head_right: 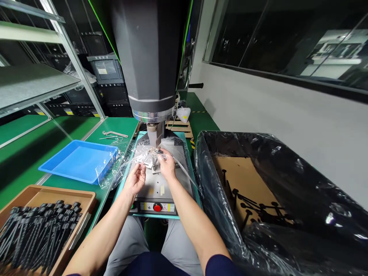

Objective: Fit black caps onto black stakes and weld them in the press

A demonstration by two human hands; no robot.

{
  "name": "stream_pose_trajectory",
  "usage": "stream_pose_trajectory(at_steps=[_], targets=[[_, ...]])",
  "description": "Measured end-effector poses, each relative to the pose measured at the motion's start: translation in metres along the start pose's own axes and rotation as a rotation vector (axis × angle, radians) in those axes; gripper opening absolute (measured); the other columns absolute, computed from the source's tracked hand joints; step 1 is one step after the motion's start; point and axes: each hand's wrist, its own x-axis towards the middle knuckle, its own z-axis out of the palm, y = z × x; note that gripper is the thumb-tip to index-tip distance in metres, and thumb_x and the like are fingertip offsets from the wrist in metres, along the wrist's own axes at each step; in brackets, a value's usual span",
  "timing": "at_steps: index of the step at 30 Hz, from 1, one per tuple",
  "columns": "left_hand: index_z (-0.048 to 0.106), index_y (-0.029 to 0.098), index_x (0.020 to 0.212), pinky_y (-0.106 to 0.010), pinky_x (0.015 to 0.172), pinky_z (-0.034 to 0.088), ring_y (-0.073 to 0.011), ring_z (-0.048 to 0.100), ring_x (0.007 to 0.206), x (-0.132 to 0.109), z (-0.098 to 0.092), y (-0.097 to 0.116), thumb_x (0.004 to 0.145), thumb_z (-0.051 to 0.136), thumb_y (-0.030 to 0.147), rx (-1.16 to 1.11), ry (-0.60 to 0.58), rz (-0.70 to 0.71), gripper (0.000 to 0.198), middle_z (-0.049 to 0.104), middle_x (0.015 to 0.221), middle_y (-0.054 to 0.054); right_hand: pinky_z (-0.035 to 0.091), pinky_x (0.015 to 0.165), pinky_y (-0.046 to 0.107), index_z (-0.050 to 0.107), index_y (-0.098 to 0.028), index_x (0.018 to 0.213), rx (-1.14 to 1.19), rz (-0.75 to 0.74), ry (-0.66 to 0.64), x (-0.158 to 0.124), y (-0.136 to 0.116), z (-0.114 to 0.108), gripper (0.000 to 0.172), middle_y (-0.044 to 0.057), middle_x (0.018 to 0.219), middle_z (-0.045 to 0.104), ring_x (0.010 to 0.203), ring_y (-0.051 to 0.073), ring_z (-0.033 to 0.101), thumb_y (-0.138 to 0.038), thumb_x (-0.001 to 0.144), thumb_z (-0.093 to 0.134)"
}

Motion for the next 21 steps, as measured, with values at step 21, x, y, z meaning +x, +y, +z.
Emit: stream_pose_trajectory(at_steps=[21], targets=[[0.064,0.016,0.079,-0.017,0.063,0.057,-0.0115,0.067,0.070,0.015,0.007,0.013,0.088,0.057,0.007,0.099,0.001,0.040,0.014,0.071,0.083,-0.005,0.042,0.102,0.042,0.073,-0.022,0.102,-0.076,0.014,-0.131,0.032,0.007,0.001,0.029,0.005,0.109,0.071,0.108,0.027,0.061,-0.041,0.082,0.062]])
